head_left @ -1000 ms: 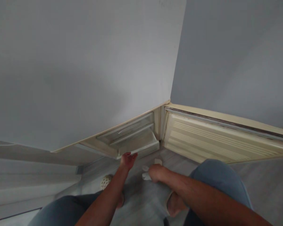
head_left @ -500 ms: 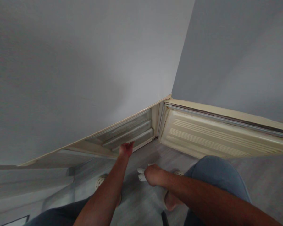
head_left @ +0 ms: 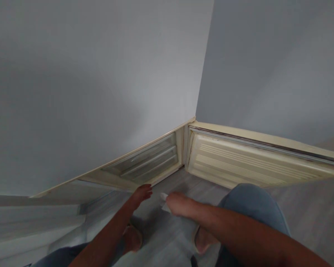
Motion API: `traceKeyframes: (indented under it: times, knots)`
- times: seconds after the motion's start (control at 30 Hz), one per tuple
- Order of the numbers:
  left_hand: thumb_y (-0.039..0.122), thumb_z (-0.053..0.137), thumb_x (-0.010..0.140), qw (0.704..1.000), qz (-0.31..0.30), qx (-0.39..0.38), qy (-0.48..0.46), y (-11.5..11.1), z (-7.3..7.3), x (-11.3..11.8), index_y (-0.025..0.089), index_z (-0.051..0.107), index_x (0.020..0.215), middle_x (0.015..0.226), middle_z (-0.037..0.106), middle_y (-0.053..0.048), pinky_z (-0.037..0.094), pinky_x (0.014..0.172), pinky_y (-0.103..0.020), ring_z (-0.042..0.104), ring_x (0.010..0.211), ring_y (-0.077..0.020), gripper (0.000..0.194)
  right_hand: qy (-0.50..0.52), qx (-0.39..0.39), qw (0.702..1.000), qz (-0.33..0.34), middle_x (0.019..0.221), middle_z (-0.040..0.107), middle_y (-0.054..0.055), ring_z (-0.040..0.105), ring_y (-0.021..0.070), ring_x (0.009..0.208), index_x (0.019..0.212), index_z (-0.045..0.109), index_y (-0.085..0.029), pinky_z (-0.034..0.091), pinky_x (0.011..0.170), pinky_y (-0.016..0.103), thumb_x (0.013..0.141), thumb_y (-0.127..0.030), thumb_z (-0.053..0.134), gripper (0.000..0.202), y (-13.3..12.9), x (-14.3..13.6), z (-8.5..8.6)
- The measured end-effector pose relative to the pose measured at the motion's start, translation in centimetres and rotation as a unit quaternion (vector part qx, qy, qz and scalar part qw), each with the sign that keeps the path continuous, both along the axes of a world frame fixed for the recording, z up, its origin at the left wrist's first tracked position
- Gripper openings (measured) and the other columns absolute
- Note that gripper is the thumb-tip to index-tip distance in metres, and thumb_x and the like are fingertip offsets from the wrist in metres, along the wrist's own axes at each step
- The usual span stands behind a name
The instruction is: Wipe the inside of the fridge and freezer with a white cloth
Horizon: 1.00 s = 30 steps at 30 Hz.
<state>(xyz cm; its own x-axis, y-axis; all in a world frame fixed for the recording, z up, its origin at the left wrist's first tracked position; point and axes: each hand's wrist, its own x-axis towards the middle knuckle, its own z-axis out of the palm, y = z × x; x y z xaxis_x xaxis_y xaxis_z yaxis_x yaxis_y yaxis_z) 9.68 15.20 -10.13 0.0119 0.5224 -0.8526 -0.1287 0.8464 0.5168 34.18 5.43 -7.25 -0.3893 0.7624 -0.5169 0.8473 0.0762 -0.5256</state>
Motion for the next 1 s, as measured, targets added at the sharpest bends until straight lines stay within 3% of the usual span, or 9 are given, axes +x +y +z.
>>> traceKeyframes:
  times: [0.2, 0.3, 0.37, 0.47, 0.57, 0.63, 0.73, 0.83, 1.0]
  knots:
    - [0.008, 0.098, 0.075, 0.985, -0.157, 0.058, 0.038, -7.0, 5.0, -2.0, 0.022, 0.083, 0.109, 0.108, 0.085, -0.016, 0.066, 0.08, -0.039, 0.079, 0.089, -0.0317, 0.04, 0.041, 0.088, 0.993, -0.062, 0.117, 0.089, 0.015, 0.082, 0.0296, 0.103, 0.108, 0.086, -0.018, 0.055, 0.085, 0.031, 0.087, -0.007, 0.075, 0.027, 0.7, 1.1, 3.6]
    - [0.017, 0.107, 0.065, 0.969, -0.21, 0.127, 0.044, -10.7, 6.0, -2.2, 0.025, 0.084, 0.122, 0.126, 0.085, -0.021, 0.069, 0.094, -0.049, 0.083, 0.108, -0.0412, 0.062, 0.129, 0.076, 0.982, -0.118, 0.108, 0.084, 0.004, 0.075, 0.0221, 0.101, 0.118, 0.082, -0.023, 0.047, 0.083, 0.027, 0.081, -0.003, 0.076, 0.042, 0.6, 1.6, 5.1]
    - [0.026, 0.113, 0.058, 0.962, -0.202, 0.174, 0.05, -12.9, 6.0, -2.1, 0.028, 0.082, 0.131, 0.136, 0.083, -0.023, 0.068, 0.106, -0.056, 0.082, 0.122, -0.0477, 0.08, 0.198, 0.023, 0.963, -0.181, 0.092, 0.075, -0.003, 0.069, 0.018, 0.091, 0.116, 0.079, -0.024, 0.045, 0.081, 0.025, 0.076, -0.003, 0.079, 0.045, 0.3, 1.7, 6.3]
    - [0.033, 0.117, 0.051, 0.962, -0.156, 0.221, 0.039, -15.2, 5.6, -1.5, 0.034, 0.077, 0.138, 0.144, 0.082, -0.02, 0.067, 0.11, -0.054, 0.075, 0.143, -0.0493, 0.095, 0.361, -0.101, 0.879, -0.295, 0.085, 0.065, -0.007, 0.065, 0.0167, 0.082, 0.111, 0.074, -0.024, 0.052, 0.08, 0.028, 0.074, -0.012, 0.082, 0.041, -1.0, 1.6, 8.3]
    - [0.043, 0.113, 0.061, 0.973, -0.146, 0.176, -0.01, -16.2, 5.8, 0.1, 0.037, 0.074, 0.143, 0.133, 0.086, -0.014, 0.068, 0.083, -0.043, 0.084, 0.115, -0.041, 0.091, 0.505, -0.166, 0.756, -0.382, 0.099, 0.072, -0.004, 0.073, 0.0199, 0.089, 0.114, 0.071, -0.026, 0.061, 0.084, 0.036, 0.072, -0.029, 0.092, 0.048, -2.9, 1.3, 9.8]
    - [0.045, 0.11, 0.07, 0.973, -0.144, 0.168, -0.06, -16.1, 6.7, 1.4, 0.035, 0.076, 0.141, 0.129, 0.087, -0.012, 0.063, 0.076, -0.036, 0.084, 0.1, -0.0334, 0.079, 0.525, -0.152, 0.719, -0.428, 0.102, 0.075, -0.002, 0.076, 0.0216, 0.092, 0.113, 0.07, -0.026, 0.064, 0.084, 0.037, 0.07, -0.039, 0.097, 0.052, -4.3, 1.1, 10.3]
    - [0.045, 0.111, 0.073, 0.964, -0.148, 0.197, -0.101, -15.4, 8.1, 3.4, 0.033, 0.081, 0.136, 0.134, 0.087, -0.012, 0.063, 0.08, -0.036, 0.085, 0.105, -0.0316, 0.071, 0.51, -0.123, 0.705, -0.477, 0.1, 0.078, 0.001, 0.078, 0.0223, 0.09, 0.108, 0.069, -0.025, 0.064, 0.079, 0.035, 0.076, -0.051, 0.096, 0.05, -6.1, 1.2, 10.2]
    - [0.049, 0.114, 0.065, 0.959, -0.156, 0.22, -0.087, -15.0, 8.7, 5.4, 0.027, 0.084, 0.123, 0.116, 0.088, -0.012, 0.061, 0.078, -0.037, 0.084, 0.098, -0.0335, 0.069, 0.47, -0.097, 0.707, -0.52, 0.104, 0.082, 0.005, 0.08, 0.0232, 0.09, 0.107, 0.069, -0.025, 0.063, 0.076, 0.034, 0.082, -0.052, 0.092, 0.044, -7.9, 2.0, 9.9]
    - [0.049, 0.113, 0.058, 0.95, -0.178, 0.235, -0.102, -15.9, 8.1, 8.3, 0.027, 0.08, 0.096, 0.089, 0.081, -0.007, 0.058, 0.073, -0.039, 0.079, 0.084, -0.0329, 0.055, 0.26, 0.036, 0.779, -0.569, 0.107, 0.085, 0.01, 0.085, 0.0337, 0.103, 0.096, 0.074, -0.026, 0.067, 0.082, 0.043, 0.09, -0.051, 0.083, 0.027, -11.2, 5.6, 11.2]
